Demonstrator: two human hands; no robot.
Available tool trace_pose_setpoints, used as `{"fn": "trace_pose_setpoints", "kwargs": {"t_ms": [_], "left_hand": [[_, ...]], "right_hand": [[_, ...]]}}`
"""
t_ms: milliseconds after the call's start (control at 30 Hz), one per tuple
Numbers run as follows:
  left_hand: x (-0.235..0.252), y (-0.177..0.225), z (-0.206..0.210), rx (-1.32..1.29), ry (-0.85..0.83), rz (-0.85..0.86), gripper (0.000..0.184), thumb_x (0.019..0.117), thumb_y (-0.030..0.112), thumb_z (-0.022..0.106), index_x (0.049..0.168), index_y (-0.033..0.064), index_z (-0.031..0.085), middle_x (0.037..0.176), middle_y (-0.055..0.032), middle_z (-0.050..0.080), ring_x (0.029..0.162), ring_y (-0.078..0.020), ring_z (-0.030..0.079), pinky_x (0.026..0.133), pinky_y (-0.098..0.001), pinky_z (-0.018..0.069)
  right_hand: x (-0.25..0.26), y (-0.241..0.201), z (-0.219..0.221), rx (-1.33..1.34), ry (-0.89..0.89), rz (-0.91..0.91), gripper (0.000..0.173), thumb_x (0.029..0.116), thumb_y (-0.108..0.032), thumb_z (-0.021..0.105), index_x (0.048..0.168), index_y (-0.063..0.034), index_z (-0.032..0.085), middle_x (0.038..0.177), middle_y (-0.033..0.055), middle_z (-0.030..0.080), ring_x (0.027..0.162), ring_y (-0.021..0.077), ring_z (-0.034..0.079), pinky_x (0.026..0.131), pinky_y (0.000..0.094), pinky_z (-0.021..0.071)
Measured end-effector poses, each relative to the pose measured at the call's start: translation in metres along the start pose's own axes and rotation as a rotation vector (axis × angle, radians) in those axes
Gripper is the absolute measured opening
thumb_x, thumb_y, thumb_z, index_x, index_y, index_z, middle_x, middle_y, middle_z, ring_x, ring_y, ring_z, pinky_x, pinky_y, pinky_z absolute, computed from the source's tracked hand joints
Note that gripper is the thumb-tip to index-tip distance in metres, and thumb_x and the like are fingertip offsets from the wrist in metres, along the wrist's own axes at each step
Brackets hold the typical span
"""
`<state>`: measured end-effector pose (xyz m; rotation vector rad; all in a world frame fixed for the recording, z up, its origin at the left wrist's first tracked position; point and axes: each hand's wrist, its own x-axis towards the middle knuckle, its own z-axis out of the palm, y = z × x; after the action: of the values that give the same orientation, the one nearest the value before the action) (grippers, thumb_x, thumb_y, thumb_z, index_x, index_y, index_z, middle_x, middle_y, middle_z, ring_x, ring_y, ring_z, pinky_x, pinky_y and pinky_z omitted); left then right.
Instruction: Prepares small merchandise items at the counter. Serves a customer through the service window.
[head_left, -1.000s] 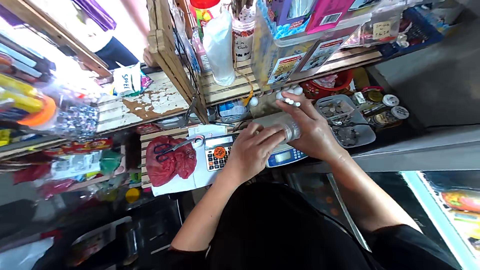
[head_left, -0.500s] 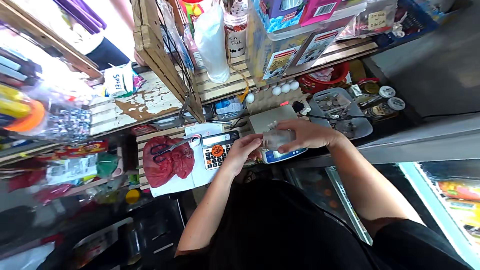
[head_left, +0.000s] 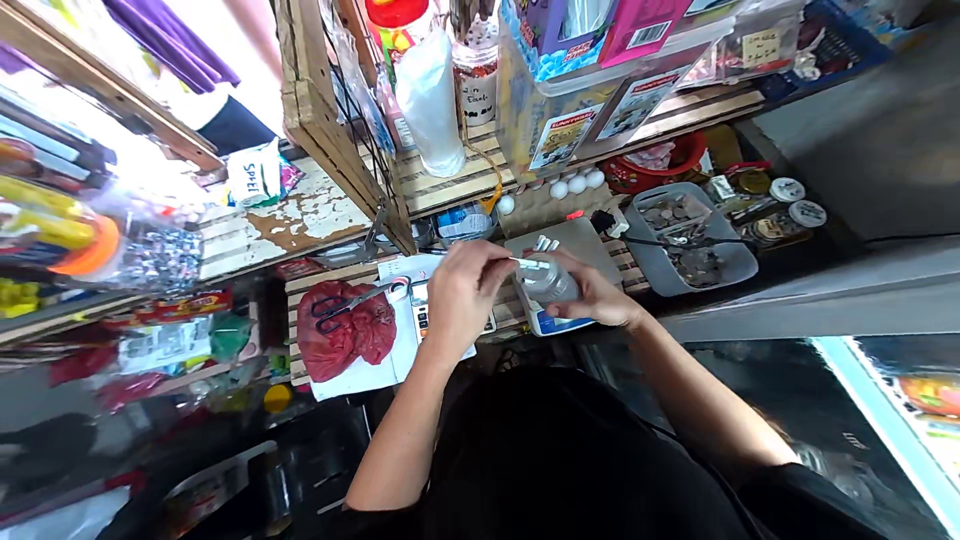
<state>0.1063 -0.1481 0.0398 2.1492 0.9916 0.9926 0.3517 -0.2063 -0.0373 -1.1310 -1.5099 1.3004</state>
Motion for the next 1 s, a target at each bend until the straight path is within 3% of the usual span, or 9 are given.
{"fn": "trace_pose_setpoints", "kwargs": {"t_ms": [100, 233, 367, 600, 700, 767, 900, 967, 1000], "left_hand": [[0.002, 0.001, -0.016, -0.305, 0.18, -0.121, 0.011, 0.1018, 0.015, 0.062, 0.108, 0.0083, 0.067, 0.099, -0.0003, 0.064, 0.078, -0.0059, 0.062, 0.064, -0.0197, 0.0533], [-0.003, -0.003, 0.019, -0.648, 0.371, -0.393, 0.012, 0.1032, 0.014, 0.061, 0.113, 0.0074, 0.065, 0.093, 0.0004, 0.07, 0.081, -0.009, 0.069, 0.077, -0.0279, 0.0607], [-0.019, -0.009, 0.057, -0.587, 0.358, -0.51, 0.015, 0.1015, 0.014, 0.064, 0.113, 0.0051, 0.067, 0.094, -0.0006, 0.071, 0.083, -0.0069, 0.066, 0.078, -0.0257, 0.0559], [-0.043, -0.018, 0.067, -0.411, 0.127, -0.621, 0.016, 0.1018, 0.015, 0.063, 0.112, 0.0035, 0.066, 0.083, -0.0009, 0.067, 0.07, -0.0056, 0.061, 0.067, -0.0235, 0.0519], [-0.05, -0.017, 0.064, -0.438, 0.013, -0.651, 0.016, 0.1027, 0.013, 0.061, 0.113, 0.0016, 0.064, 0.082, -0.0015, 0.067, 0.072, -0.0067, 0.064, 0.07, -0.0252, 0.0561], [-0.052, -0.018, 0.06, -0.51, -0.07, -0.697, 0.016, 0.1033, 0.012, 0.058, 0.114, 0.0003, 0.06, 0.085, -0.0035, 0.065, 0.075, -0.0089, 0.066, 0.074, -0.0272, 0.0578], [-0.05, -0.022, 0.05, -0.641, -0.319, -0.763, 0.03, 0.1072, 0.016, 0.052, 0.131, -0.0008, 0.05, 0.1, -0.0075, 0.067, 0.081, -0.0104, 0.068, 0.078, -0.0285, 0.0596], [-0.05, -0.023, 0.047, -0.727, -0.408, -0.79, 0.037, 0.1095, 0.015, 0.047, 0.143, -0.0003, 0.044, 0.094, -0.0057, 0.069, 0.073, -0.009, 0.069, 0.072, -0.0264, 0.0614], [-0.051, -0.024, 0.046, -0.753, -0.437, -0.799, 0.034, 0.1097, 0.014, 0.046, 0.141, -0.0006, 0.047, 0.091, -0.0053, 0.07, 0.07, -0.0095, 0.069, 0.07, -0.0267, 0.0619]], "right_hand": [[-0.012, 0.008, 0.014, 0.377, 0.053, -0.049, 0.084, 0.0791, -0.051, 0.083, 0.147, -0.0156, 0.049, 0.125, 0.0034, 0.068, 0.104, 0.0162, 0.07, 0.092, 0.0358, 0.0594], [-0.013, 0.009, 0.039, 0.75, -0.018, -0.154, 0.073, 0.0851, -0.046, 0.08, 0.148, -0.0211, 0.051, 0.114, 0.0052, 0.074, 0.102, 0.0166, 0.071, 0.094, 0.0352, 0.0583], [-0.014, 0.016, 0.051, 0.87, -0.017, -0.121, 0.064, 0.0867, -0.043, 0.079, 0.142, -0.0213, 0.056, 0.114, 0.0059, 0.074, 0.103, 0.0173, 0.071, 0.094, 0.0345, 0.058], [-0.023, 0.029, 0.06, 0.975, 0.044, 0.029, 0.058, 0.0829, -0.041, 0.082, 0.129, -0.0129, 0.061, 0.108, 0.0093, 0.074, 0.099, 0.0198, 0.072, 0.091, 0.0358, 0.0588], [-0.023, 0.03, 0.061, 1.006, 0.032, 0.058, 0.055, 0.0826, -0.042, 0.082, 0.125, -0.0118, 0.064, 0.106, 0.0094, 0.074, 0.096, 0.0188, 0.072, 0.089, 0.0344, 0.0589], [-0.023, 0.032, 0.061, 0.988, 0.003, 0.069, 0.06, 0.0838, -0.044, 0.08, 0.131, -0.0112, 0.063, 0.106, 0.0092, 0.074, 0.094, 0.0175, 0.071, 0.087, 0.0333, 0.0591], [-0.026, 0.033, 0.062, 0.96, -0.067, 0.113, 0.056, 0.0853, -0.043, 0.079, 0.13, -0.0128, 0.062, 0.105, 0.008, 0.074, 0.091, 0.0171, 0.073, 0.084, 0.0333, 0.0604], [-0.026, 0.033, 0.064, 0.943, -0.121, 0.114, 0.053, 0.0868, -0.041, 0.078, 0.13, -0.0138, 0.063, 0.106, 0.0074, 0.075, 0.093, 0.0176, 0.073, 0.086, 0.0345, 0.0602], [-0.025, 0.033, 0.065, 0.917, -0.147, 0.118, 0.052, 0.0868, -0.042, 0.078, 0.129, -0.0145, 0.064, 0.105, 0.0065, 0.075, 0.093, 0.0172, 0.073, 0.086, 0.0345, 0.0601]]}}
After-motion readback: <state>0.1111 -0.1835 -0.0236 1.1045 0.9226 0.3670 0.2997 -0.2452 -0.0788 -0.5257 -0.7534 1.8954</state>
